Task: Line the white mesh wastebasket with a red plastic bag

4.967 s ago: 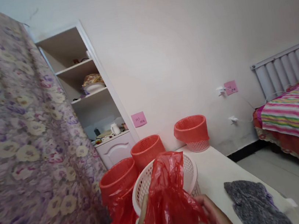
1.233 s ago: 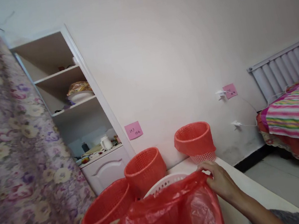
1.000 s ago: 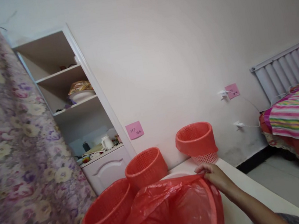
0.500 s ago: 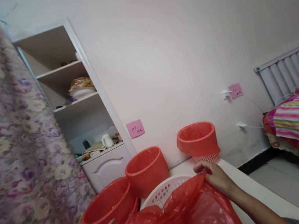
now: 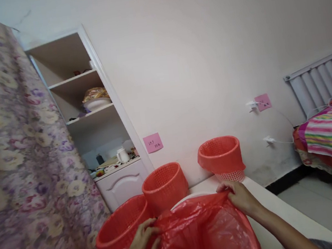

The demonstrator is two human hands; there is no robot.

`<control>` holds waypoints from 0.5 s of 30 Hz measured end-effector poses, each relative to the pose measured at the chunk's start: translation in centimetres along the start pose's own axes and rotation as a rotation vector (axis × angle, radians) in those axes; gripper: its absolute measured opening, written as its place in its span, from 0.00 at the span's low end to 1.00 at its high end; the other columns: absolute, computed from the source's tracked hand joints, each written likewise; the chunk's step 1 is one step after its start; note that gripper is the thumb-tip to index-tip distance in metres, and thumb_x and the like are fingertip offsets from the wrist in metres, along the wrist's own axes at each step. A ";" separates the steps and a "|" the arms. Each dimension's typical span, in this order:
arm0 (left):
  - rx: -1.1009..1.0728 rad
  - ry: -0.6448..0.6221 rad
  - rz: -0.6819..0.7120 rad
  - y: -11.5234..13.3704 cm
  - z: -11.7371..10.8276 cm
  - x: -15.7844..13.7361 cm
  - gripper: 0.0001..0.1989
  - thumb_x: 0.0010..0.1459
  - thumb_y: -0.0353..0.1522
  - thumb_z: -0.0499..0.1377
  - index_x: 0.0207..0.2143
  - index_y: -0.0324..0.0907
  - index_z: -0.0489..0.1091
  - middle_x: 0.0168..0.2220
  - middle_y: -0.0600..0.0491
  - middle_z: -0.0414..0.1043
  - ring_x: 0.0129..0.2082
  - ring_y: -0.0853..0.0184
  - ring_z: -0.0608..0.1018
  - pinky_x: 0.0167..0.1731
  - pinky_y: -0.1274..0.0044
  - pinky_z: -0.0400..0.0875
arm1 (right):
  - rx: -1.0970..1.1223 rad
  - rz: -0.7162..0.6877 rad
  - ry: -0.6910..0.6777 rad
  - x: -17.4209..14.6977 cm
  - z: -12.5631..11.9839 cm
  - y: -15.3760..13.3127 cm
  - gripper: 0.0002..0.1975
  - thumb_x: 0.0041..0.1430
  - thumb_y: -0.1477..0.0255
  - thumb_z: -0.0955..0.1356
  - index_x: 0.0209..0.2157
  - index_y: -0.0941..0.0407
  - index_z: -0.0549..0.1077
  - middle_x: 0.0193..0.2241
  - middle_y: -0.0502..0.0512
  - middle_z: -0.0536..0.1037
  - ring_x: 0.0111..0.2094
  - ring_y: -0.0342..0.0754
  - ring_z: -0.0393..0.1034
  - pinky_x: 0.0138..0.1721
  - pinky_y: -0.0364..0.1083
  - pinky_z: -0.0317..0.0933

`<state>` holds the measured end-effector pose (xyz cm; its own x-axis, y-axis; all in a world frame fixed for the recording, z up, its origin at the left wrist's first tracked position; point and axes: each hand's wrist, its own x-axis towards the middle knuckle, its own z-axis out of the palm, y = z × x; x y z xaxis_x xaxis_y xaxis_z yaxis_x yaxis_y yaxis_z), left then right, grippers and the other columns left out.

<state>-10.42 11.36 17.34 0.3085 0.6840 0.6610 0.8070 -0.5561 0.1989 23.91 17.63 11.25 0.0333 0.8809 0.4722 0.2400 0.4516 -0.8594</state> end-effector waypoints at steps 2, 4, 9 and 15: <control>-0.190 -0.009 -0.183 -0.3 0.0 1.2 0.10 0.57 0.38 0.54 0.35 0.44 0.71 0.46 0.44 0.74 0.48 0.57 0.75 0.50 0.65 0.69 | 0.007 -0.001 -0.016 -0.1 -0.1 -0.4 0.17 0.41 0.79 0.58 0.29 0.55 0.75 0.30 0.51 0.80 0.35 0.50 0.73 0.40 0.47 0.62; -0.328 -0.014 -0.279 -1.1 0.4 2.4 0.11 0.55 0.40 0.55 0.35 0.43 0.69 0.40 0.47 0.75 0.44 0.58 0.75 0.48 0.67 0.67 | 0.012 -0.008 -0.032 -0.1 -0.2 -0.8 0.16 0.43 0.79 0.59 0.30 0.55 0.76 0.30 0.51 0.80 0.35 0.50 0.73 0.39 0.47 0.62; -0.414 0.016 -0.366 -4.2 2.8 4.6 0.11 0.53 0.41 0.54 0.24 0.44 0.61 0.24 0.58 0.64 0.26 0.67 0.68 0.30 0.75 0.64 | 0.051 0.005 -0.052 0.1 -0.2 -0.8 0.15 0.46 0.78 0.61 0.31 0.56 0.77 0.30 0.52 0.80 0.34 0.51 0.73 0.37 0.47 0.62; -0.545 -0.063 -0.467 -7.3 5.9 6.1 0.17 0.44 0.46 0.58 0.19 0.44 0.59 0.18 0.62 0.59 0.21 0.71 0.63 0.26 0.76 0.59 | 0.142 0.076 0.006 0.7 0.0 0.5 0.11 0.45 0.73 0.66 0.32 0.56 0.77 0.34 0.54 0.81 0.39 0.53 0.72 0.43 0.49 0.62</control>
<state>-11.44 22.38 15.70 0.0347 0.9246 0.3792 0.5009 -0.3445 0.7940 24.03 18.52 11.12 0.0518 0.9127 0.4052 0.0968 0.3993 -0.9117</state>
